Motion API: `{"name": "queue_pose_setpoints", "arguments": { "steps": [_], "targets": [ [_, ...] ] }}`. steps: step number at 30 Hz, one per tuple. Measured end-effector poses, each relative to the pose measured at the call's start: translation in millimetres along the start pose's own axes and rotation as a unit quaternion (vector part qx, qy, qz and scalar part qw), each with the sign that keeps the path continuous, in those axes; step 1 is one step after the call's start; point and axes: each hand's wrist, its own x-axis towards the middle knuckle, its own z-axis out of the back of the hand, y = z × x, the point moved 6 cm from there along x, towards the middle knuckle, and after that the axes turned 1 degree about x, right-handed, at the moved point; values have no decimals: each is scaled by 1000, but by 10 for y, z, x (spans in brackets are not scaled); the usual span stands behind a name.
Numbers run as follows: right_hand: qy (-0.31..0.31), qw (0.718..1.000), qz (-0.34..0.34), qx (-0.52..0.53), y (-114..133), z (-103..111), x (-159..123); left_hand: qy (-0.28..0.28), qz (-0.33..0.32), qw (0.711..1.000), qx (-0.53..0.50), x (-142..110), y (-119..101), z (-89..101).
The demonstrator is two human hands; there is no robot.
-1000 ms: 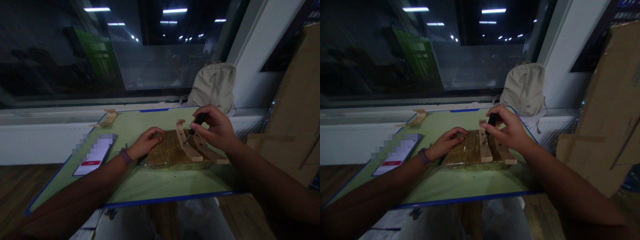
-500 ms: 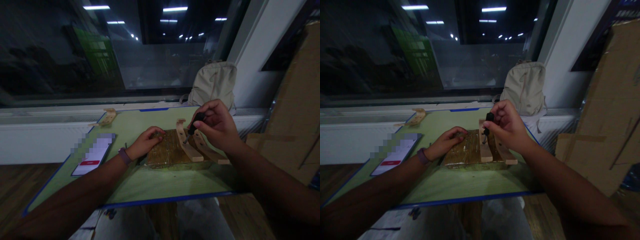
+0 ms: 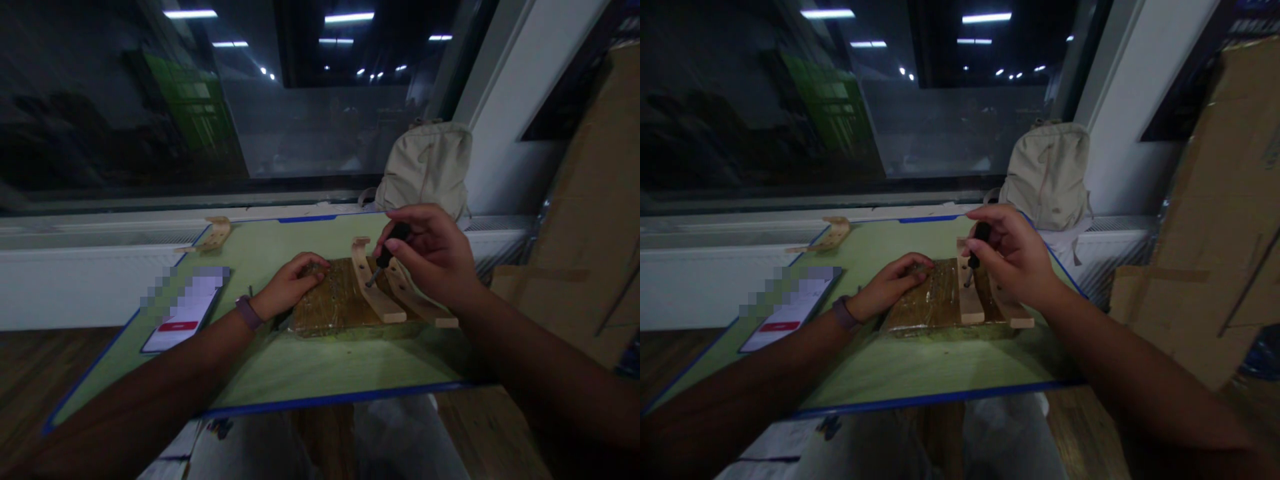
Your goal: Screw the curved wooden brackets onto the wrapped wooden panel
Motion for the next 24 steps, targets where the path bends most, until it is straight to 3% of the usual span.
{"name": "queue_pose_setpoints", "arguments": {
  "steps": [3, 5, 10, 14, 17, 21, 24],
  "targets": [
    [-44, 994, 43, -95, 29, 75, -29, 1, -2, 1000, -1, 3, -3, -1],
    [-13, 991, 48, -124, 45, 53, -41, 1, -2, 1000, -2, 6, -6, -1],
    [92, 995, 12, -35, 46, -65, -25, 3, -4, 1000, 4, 6, -12, 3],
    [32, 998, -23, -39, -52, 47, 33, 5, -6, 1000, 2, 2, -1, 2],
    [-10, 994, -4, -110, -92, 156, 47, 5, -8, 1000, 1, 4, 7, 3],
    [60, 988, 45, -132, -41, 101, 31, 3, -10, 1000, 0, 8, 0, 4],
    [125, 990, 21, -67, 2, -3, 13, 3, -9, 1000, 1, 6, -11, 1]
  ]
}}
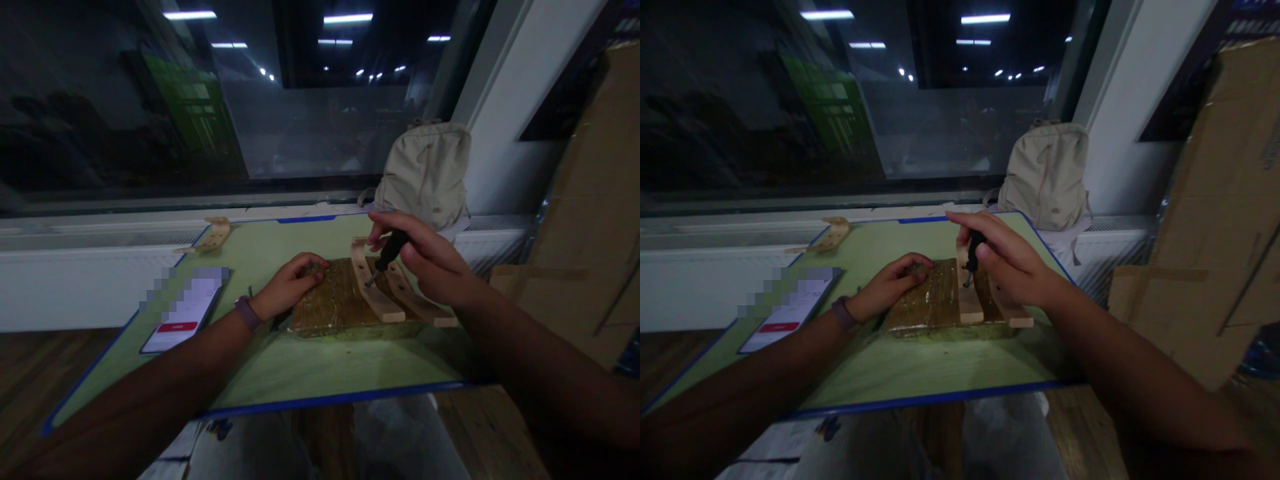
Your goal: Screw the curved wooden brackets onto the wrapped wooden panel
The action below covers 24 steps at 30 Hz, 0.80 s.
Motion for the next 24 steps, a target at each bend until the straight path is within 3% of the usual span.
{"name": "queue_pose_setpoints", "arguments": {
  "steps": [2, 4, 9, 11, 16, 22, 24],
  "targets": [
    [18, 998, -21, 51, 11, -54, 6, 0, 2, 1000, 1, -1, -2, 0],
    [-3, 996, -35, 80, -13, -62, 5, 1, 3, 1000, 2, -1, 0, 1],
    [-147, 988, -24, -35, -94, 104, -71, 1, 4, 1000, -1, 0, 10, 1],
    [-138, 989, -7, -50, -60, 100, -87, 1, 4, 1000, -3, -1, 9, -1],
    [-77, 996, -1, 54, 38, -5, -42, 0, 5, 1000, -7, -3, 6, 2],
    [-187, 979, -5, -78, -126, 181, -80, 0, 7, 1000, -13, -11, 12, 6],
    [-180, 978, 16, -103, -121, 194, -99, -2, 7, 1000, -12, -11, 19, 4]
  ]
}}
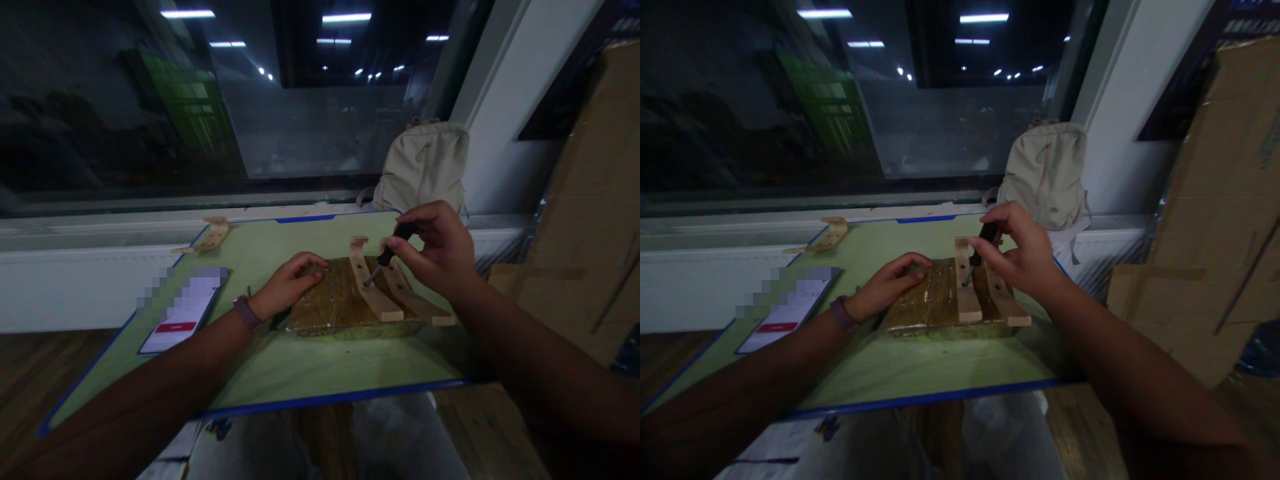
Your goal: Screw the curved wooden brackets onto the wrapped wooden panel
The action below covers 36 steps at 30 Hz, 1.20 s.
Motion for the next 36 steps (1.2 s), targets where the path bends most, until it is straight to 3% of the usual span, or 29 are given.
{"name": "queue_pose_setpoints", "arguments": {
  "steps": [2, 5, 8, 12, 16, 19, 22, 25, 27, 29, 32, 34, 36],
  "targets": [
    [38, 999, 11, 21, 55, -43, -10, -3, -1, 1000, 2, 4, 7, 0],
    [76, 992, -29, 100, 138, -141, -8, -5, -3, 1000, 6, 12, 9, 2],
    [41, 989, -72, 120, 137, -157, 9, -3, -5, 1000, 9, 14, 2, 3],
    [-37, 997, -46, 51, 82, -46, 23, -2, -5, 1000, 12, 11, -6, 6],
    [32, 996, -22, 80, 123, -103, 29, -3, -4, 1000, 12, 10, -18, 6],
    [63, 986, -52, 145, 172, -171, 23, -2, -3, 1000, 9, 7, -28, -1],
    [27, 986, -75, 144, 151, -152, 15, -2, -1, 1000, 7, 6, -29, -6],
    [-21, 996, -46, 67, 128, -55, 22, -2, 1, 1000, 7, 4, -26, -6],
    [4, 1000, -5, 24, 163, -41, 39, -3, 2, 1000, 9, 2, -28, -3],
    [69, 997, 25, 20, 215, -87, 51, -5, 3, 1000, 10, 0, -33, 0],
    [141, 989, 18, 50, 240, -162, 41, -7, 7, 1000, 8, -1, -32, 0],
    [147, 988, -9, 54, 187, -181, 26, -6, 8, 1000, 5, 1, -22, -3],
    [107, 993, -43, 37, 88, -143, 16, -5, 7, 1000, 2, 3, -11, -5]
  ]
}}
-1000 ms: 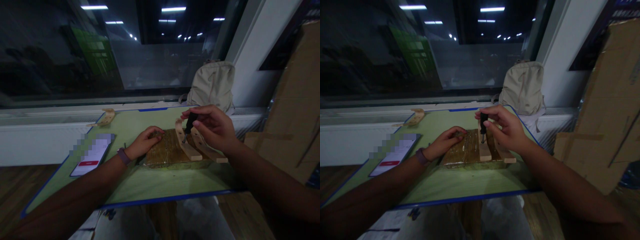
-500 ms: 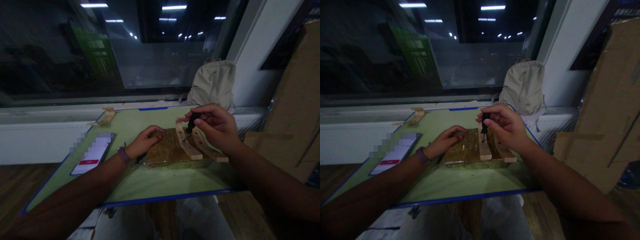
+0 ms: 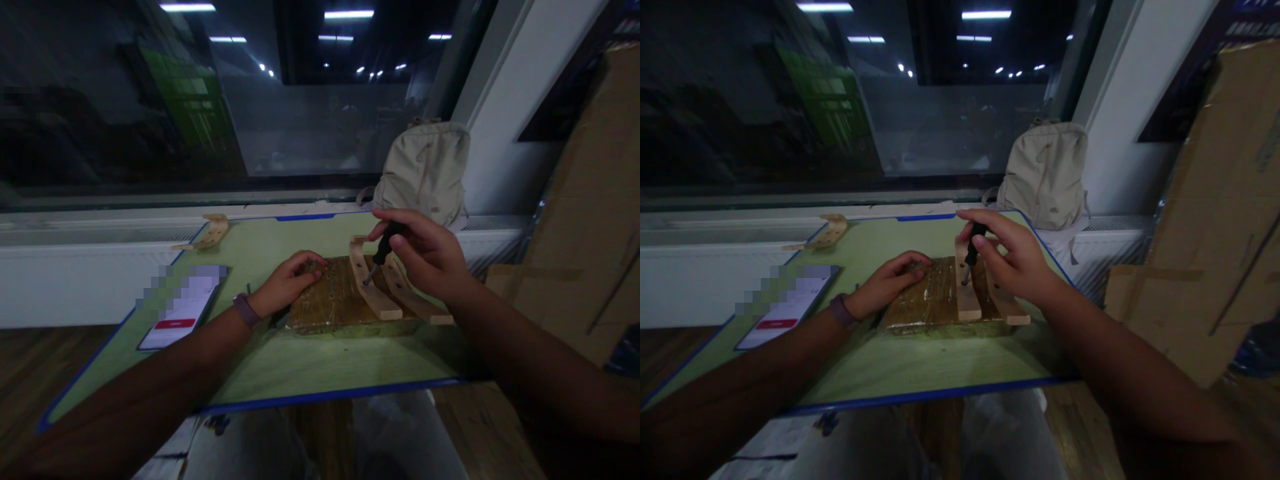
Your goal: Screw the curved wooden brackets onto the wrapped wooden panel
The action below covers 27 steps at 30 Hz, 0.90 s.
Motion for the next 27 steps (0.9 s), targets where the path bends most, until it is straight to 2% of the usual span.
{"name": "queue_pose_setpoints", "arguments": {
  "steps": [2, 4, 7, 10, 12, 15, 17, 19, 21, 24, 27],
  "targets": [
    [-58, 998, -17, -34, -72, 80, -14, 1, -2, 1000, -1, 0, 8, 0],
    [-84, 994, -6, -71, -69, 132, -20, 1, -3, 1000, -1, -3, 12, 2],
    [-13, 998, 29, -49, 15, 68, -8, -2, -5, 1000, -2, -5, 8, 7],
    [44, 999, 26, 12, 60, -16, -13, -5, -7, 1000, -4, 0, 5, 9],
    [22, 1000, -2, 21, 5, -11, -14, -5, -7, 1000, -6, 4, 4, 7],
    [-45, 998, -33, -15, -130, 75, -8, -1, -6, 1000, -10, 4, 3, 0],
    [-73, 996, -23, -53, -164, 138, 4, 1, -5, 1000, -11, 1, 1, -2],
    [-66, 996, -2, -58, -135, 158, 19, 0, -4, 1000, -12, -4, -2, 0],
    [-32, 999, 5, -16, -73, 126, 24, -1, -2, 1000, -13, -7, -5, 4],
    [13, 997, -22, 76, 10, 28, 12, -3, -1, 1000, -14, -8, -8, 7],
    [3, 988, -50, 144, 17, -29, 6, -5, -1, 1000, -14, -4, -4, 2]
  ]
}}
